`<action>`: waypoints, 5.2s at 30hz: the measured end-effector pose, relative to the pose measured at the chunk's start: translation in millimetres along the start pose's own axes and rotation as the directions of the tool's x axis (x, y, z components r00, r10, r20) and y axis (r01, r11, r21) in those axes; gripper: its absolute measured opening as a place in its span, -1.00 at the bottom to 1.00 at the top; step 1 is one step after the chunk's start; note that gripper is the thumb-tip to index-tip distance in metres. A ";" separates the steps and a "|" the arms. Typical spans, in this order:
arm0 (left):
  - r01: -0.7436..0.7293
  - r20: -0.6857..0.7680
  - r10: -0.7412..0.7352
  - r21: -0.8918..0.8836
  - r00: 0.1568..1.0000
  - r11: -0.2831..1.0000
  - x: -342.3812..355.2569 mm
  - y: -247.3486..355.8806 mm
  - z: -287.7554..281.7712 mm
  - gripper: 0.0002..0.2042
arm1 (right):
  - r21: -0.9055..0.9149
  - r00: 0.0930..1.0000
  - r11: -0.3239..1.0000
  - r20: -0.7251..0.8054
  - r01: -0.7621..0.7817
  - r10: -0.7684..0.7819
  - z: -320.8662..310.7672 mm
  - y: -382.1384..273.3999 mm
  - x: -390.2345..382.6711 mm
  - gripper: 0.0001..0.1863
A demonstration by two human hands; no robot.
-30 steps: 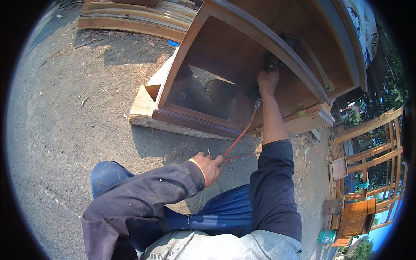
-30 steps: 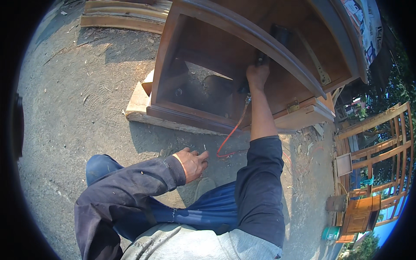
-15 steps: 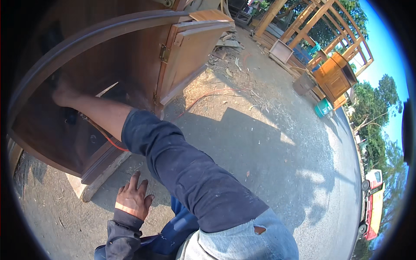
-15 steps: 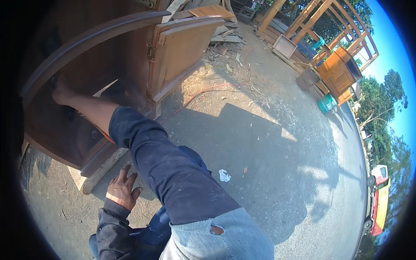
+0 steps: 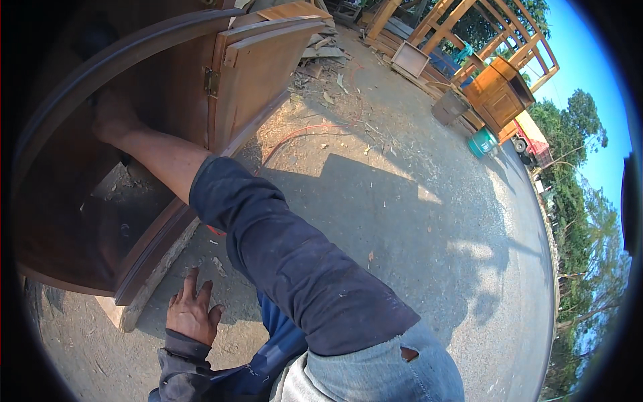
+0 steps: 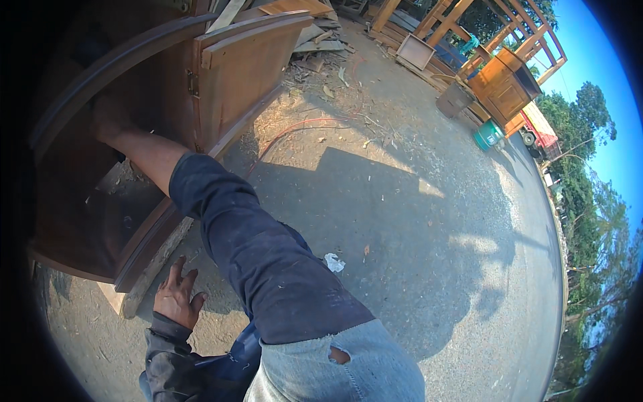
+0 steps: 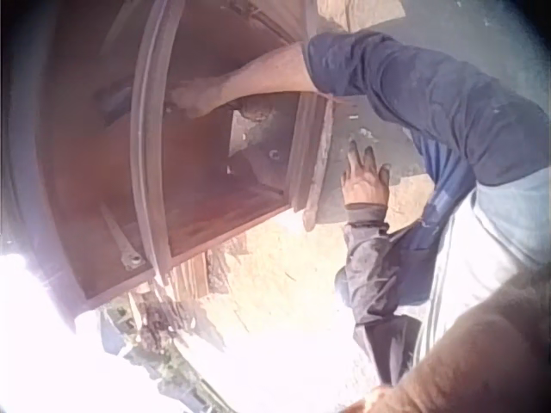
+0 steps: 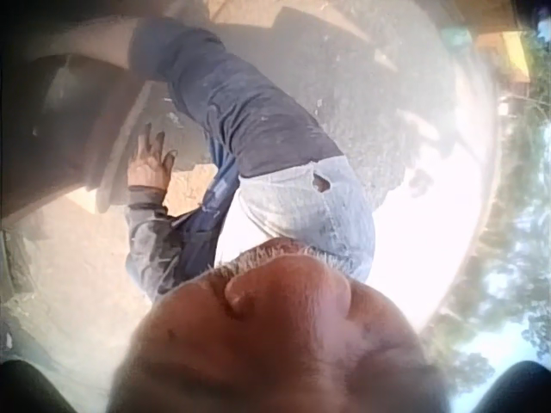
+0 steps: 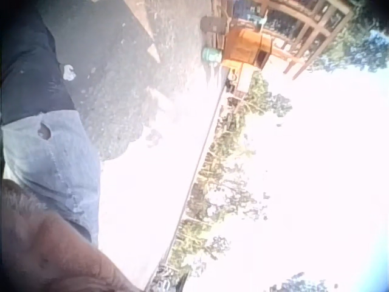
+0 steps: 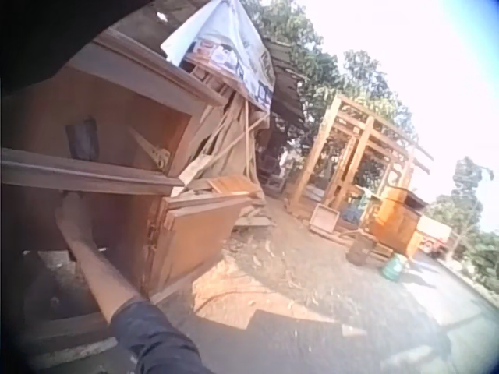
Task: The person uses a spray gun to apply a finish to the exterior and interior of a wooden cabinet while holding an air hose.
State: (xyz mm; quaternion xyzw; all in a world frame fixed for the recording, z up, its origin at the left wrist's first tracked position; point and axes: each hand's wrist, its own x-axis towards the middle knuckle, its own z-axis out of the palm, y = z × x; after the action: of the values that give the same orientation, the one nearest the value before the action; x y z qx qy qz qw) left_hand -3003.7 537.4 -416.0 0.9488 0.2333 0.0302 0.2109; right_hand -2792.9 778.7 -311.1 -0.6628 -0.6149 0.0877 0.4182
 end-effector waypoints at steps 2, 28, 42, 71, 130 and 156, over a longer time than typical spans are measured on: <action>-0.009 0.012 0.008 0.009 1.000 1.000 3.9 3.0 0.8 -0.47 | 0.033 0.994 0.998 -0.095 -0.059 0.062 -9.2 4.2 -3.3 -0.59; 0.057 0.064 -0.057 0.011 0.996 0.998 -1.7 -1.5 12.6 -0.49 | 0.620 0.997 0.784 0.025 0.038 -0.068 100.4 -62.7 27.5 -0.59; 0.002 0.046 -0.002 -0.002 0.999 1.000 4.0 4.1 9.7 -0.48 | -0.071 0.997 0.995 0.043 0.064 -0.061 38.0 -4.1 44.7 -0.64; -0.023 0.070 0.021 0.020 0.997 1.000 3.0 4.4 20.5 -0.51 | 0.690 0.990 0.711 -0.062 0.137 -0.130 70.3 -67.5 27.6 -0.61; 0.066 0.182 -0.083 0.095 0.980 0.993 -8.6 -13.4 5.2 -0.49 | 0.224 0.744 0.802 -0.566 0.554 -0.356 6.5 -15.6 57.3 -0.43; 0.102 0.116 -0.115 0.107 0.987 0.989 -3.0 -30.0 23.1 -0.49 | 0.618 0.976 0.784 0.126 0.064 -0.178 22.2 -9.2 45.4 -0.63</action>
State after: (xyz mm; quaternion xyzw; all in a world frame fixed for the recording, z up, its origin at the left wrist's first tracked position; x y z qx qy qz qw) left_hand -3015.7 551.2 -449.3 0.9442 0.2725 -0.0510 0.1781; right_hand -2803.4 828.0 -301.0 -0.4411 -0.6296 0.3126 0.5579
